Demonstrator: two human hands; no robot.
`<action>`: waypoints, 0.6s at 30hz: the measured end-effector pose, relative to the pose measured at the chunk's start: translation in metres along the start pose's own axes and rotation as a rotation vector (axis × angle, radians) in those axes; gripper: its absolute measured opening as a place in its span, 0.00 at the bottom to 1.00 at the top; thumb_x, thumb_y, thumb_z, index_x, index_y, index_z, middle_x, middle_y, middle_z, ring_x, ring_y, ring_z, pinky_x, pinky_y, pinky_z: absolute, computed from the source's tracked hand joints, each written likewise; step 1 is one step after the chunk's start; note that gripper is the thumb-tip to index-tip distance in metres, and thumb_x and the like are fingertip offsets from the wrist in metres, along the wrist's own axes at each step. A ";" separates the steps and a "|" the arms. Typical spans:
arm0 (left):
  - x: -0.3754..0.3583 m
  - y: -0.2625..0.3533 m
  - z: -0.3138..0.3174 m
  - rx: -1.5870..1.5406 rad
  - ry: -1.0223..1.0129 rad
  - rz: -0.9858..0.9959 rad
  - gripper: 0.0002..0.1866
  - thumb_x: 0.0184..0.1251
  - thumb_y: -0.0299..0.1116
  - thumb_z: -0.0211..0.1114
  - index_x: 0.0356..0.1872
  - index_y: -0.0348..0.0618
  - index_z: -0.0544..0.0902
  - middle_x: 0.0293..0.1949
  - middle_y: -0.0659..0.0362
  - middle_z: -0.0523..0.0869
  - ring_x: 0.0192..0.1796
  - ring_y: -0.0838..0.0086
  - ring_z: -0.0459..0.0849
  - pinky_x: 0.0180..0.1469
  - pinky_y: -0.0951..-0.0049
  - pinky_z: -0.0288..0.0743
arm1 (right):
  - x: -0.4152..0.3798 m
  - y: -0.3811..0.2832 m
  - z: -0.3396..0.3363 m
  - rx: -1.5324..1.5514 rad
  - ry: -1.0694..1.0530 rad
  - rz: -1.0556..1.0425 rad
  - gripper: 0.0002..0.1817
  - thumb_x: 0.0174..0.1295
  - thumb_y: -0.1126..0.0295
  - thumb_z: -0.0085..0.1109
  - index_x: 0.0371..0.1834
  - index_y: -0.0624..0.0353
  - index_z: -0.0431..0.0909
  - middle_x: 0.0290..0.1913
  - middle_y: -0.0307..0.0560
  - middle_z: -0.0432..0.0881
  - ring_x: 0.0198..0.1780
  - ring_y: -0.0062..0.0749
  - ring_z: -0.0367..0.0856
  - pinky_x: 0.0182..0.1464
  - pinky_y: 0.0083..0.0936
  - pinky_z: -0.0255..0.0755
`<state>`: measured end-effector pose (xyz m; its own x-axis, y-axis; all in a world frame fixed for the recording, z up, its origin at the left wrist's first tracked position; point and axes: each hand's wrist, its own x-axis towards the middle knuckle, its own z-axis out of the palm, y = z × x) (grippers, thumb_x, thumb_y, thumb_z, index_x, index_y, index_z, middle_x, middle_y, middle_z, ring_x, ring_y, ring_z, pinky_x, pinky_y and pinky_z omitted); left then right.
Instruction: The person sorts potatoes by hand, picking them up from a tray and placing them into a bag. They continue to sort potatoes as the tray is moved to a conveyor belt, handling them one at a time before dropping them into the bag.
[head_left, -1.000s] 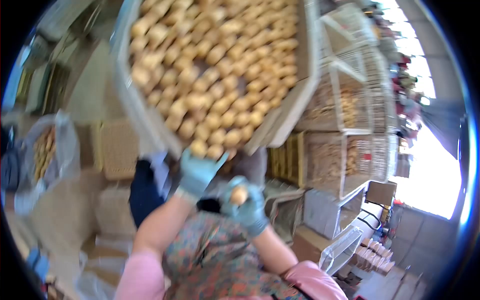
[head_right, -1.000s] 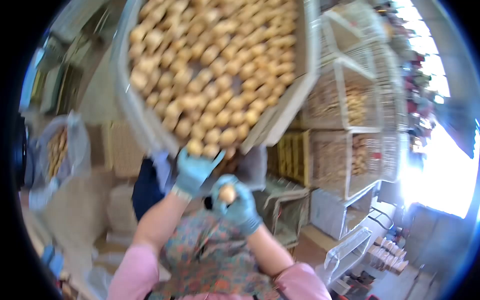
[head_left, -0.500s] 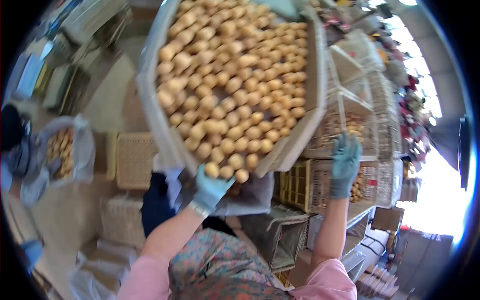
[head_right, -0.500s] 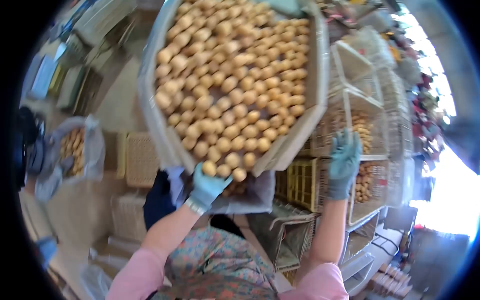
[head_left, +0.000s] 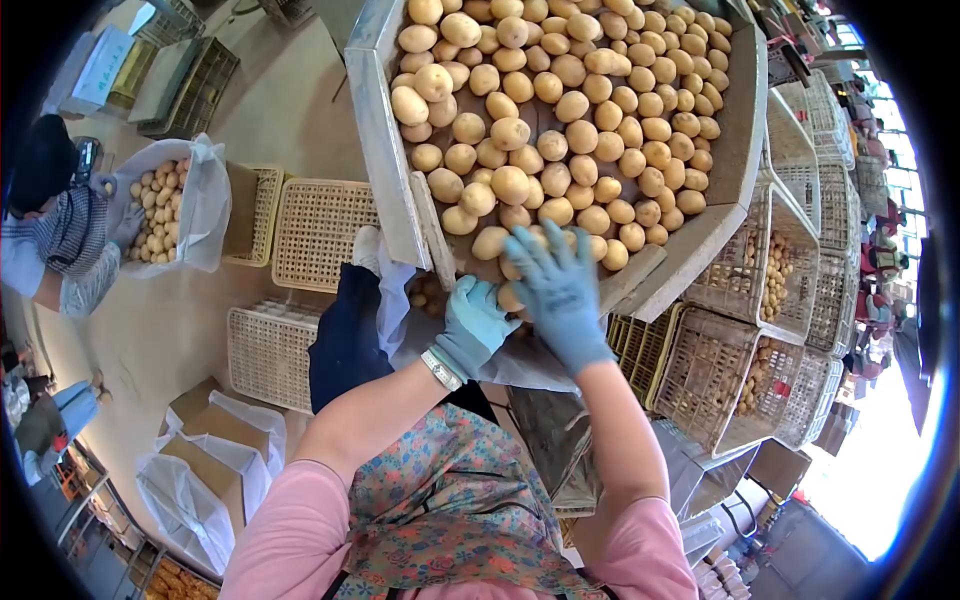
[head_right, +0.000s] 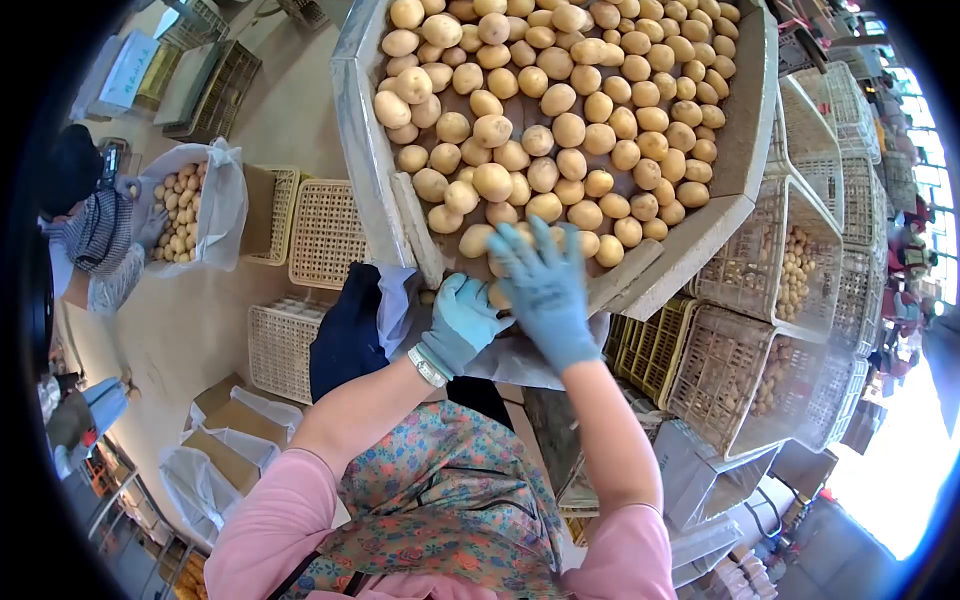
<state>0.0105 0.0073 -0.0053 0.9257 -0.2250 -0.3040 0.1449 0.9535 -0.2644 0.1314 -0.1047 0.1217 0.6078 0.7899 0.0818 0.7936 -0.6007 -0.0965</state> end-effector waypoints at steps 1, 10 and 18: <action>0.003 0.000 -0.009 0.032 -0.172 0.004 0.26 0.82 0.55 0.47 0.71 0.55 0.77 0.63 0.57 0.82 0.70 0.62 0.77 0.76 0.41 0.64 | -0.009 0.007 -0.020 -0.054 -0.053 0.060 0.25 0.61 0.66 0.67 0.64 0.46 0.81 0.69 0.40 0.79 0.74 0.43 0.71 0.76 0.57 0.59; -0.002 -0.004 0.038 -0.117 0.230 0.018 0.32 0.82 0.61 0.43 0.79 0.59 0.69 0.79 0.55 0.70 0.81 0.58 0.66 0.82 0.45 0.58 | 0.023 -0.036 0.017 0.194 -0.032 -0.081 0.35 0.65 0.58 0.66 0.77 0.44 0.71 0.74 0.45 0.75 0.77 0.47 0.70 0.80 0.55 0.58; -0.001 -0.008 0.050 0.046 0.219 0.049 0.32 0.83 0.61 0.43 0.79 0.59 0.67 0.78 0.55 0.69 0.82 0.50 0.64 0.79 0.29 0.56 | -0.011 0.025 -0.027 0.175 0.393 0.568 0.24 0.68 0.70 0.60 0.67 0.63 0.77 0.65 0.61 0.80 0.67 0.53 0.79 0.71 0.47 0.69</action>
<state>0.0261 0.0099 0.0433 0.8349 -0.2118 -0.5079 0.1224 0.9713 -0.2039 0.1457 -0.1319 0.1448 0.9172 0.2378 0.3196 0.3552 -0.8516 -0.3856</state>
